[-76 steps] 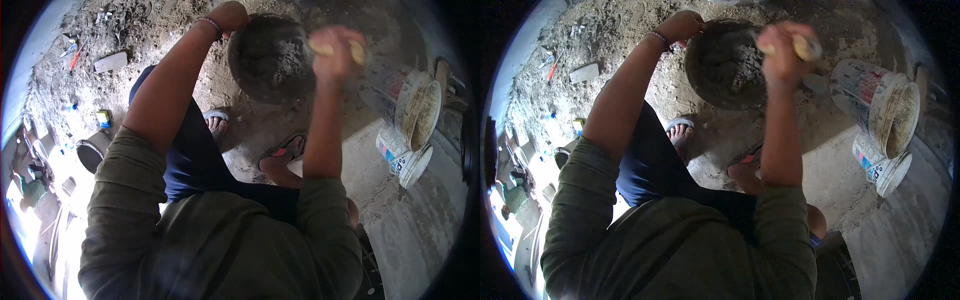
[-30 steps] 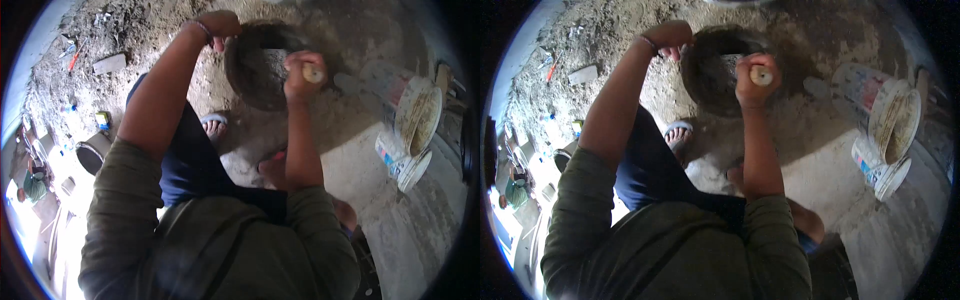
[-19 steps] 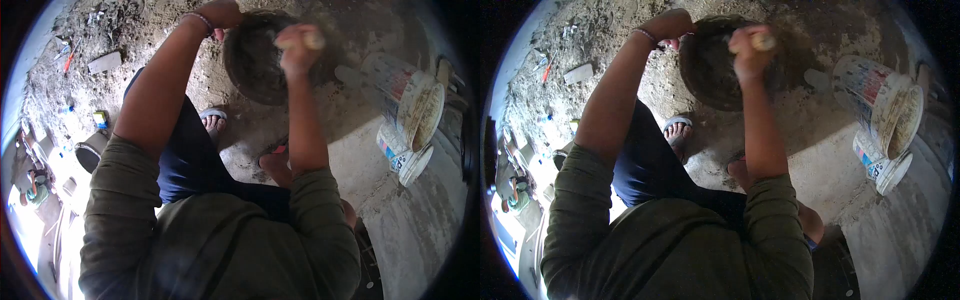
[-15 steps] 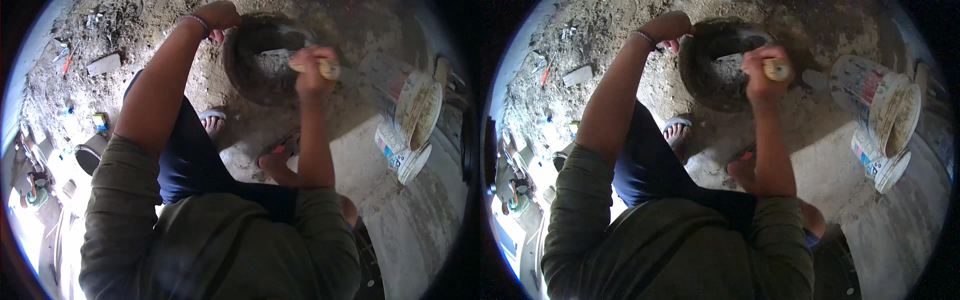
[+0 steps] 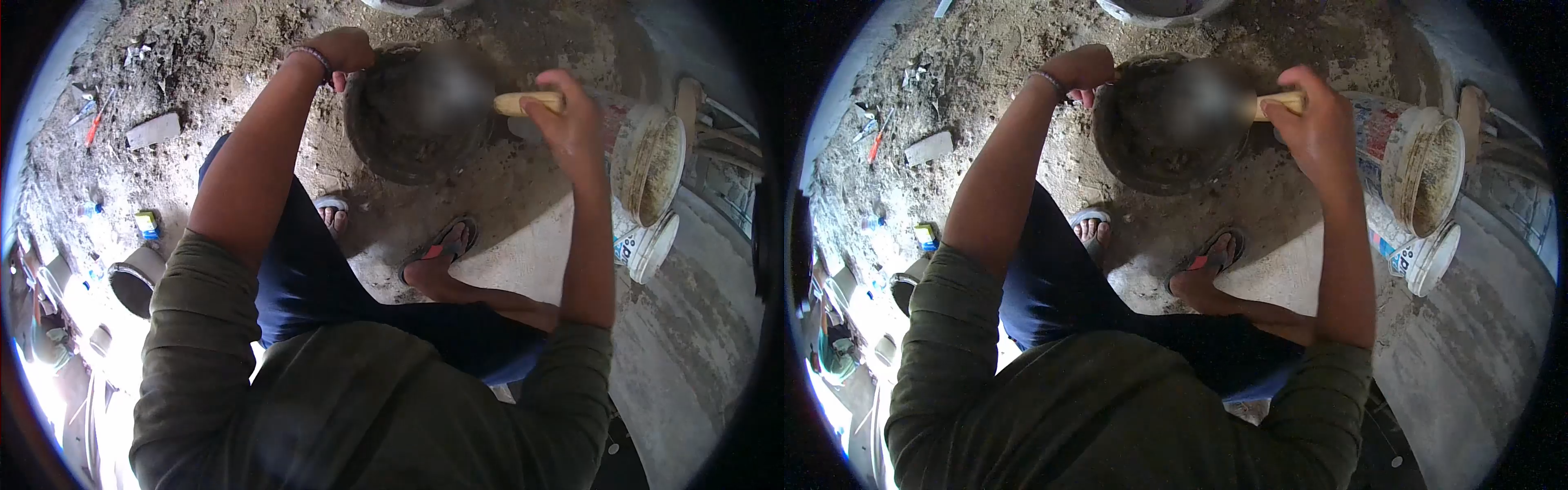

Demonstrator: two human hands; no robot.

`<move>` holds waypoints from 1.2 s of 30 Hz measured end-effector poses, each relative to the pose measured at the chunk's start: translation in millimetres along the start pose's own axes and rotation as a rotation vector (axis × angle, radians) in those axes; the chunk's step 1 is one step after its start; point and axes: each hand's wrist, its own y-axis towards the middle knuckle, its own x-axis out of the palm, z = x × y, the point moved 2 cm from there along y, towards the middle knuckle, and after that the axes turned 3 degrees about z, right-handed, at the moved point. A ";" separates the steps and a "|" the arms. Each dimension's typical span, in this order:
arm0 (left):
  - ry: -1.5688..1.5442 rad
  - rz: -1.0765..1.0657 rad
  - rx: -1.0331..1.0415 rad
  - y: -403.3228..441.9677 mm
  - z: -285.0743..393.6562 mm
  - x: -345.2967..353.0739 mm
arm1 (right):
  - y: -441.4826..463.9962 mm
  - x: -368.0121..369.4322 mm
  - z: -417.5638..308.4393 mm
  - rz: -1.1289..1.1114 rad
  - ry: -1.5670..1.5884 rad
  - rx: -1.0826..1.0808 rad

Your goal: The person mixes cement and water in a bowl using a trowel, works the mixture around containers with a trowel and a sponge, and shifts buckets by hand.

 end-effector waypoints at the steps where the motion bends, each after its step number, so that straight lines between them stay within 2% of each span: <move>1: 0.012 0.001 -0.019 -2.6 3.7 0.9 | 0.4 -2.7 -5.4 -0.091 -0.176 -0.043; 4: -0.042 0.000 0.042 -4.8 9.7 4.8 | 0.1 42.8 -28.8 -0.342 -0.694 -0.231; 7: -0.059 0.021 0.096 -14.2 21.0 7.2 | 0.3 72.9 -16.8 -0.648 -0.813 -0.327; 9: -0.047 0.083 0.143 -11.1 23.8 8.9 | -9.8 42.2 -11.8 -0.507 -0.734 -0.298; 10: -0.045 0.107 0.151 -13.0 20.3 14.0 | -14.3 32.7 -8.9 -0.450 -0.683 -0.292; 13: -0.006 0.087 0.148 -19.3 25.0 15.3 | -32.5 51.7 24.5 -0.609 -0.539 -0.013; 16: 0.031 0.103 0.225 -15.4 31.0 23.4 | -55.0 111.7 61.9 -0.587 -0.239 -0.054; 19: 0.207 0.250 0.313 -19.9 28.5 22.8 | -82.3 113.7 62.7 -0.661 0.248 0.469; 22: 0.333 0.362 0.347 -29.4 17.5 25.6 | -92.7 108.7 55.0 -0.768 0.497 0.744; 25: 0.157 0.168 0.262 -3.6 17.9 38.0 | -99.1 144.4 35.6 -0.800 0.527 0.765; 28: 0.175 0.458 0.256 -7.4 12.6 36.5 | -112.8 120.9 35.5 -0.850 0.537 0.723; 31: 0.128 0.215 0.190 -3.5 6.9 31.0 | -111.9 134.3 20.9 -0.795 0.877 0.858; 34: 0.234 0.635 0.408 13.3 -7.8 44.1 | -103.0 160.0 4.0 -0.783 1.093 0.998; 36: 0.086 0.349 0.234 8.8 -2.2 33.1 | -115.7 145.7 13.2 -0.740 1.275 1.094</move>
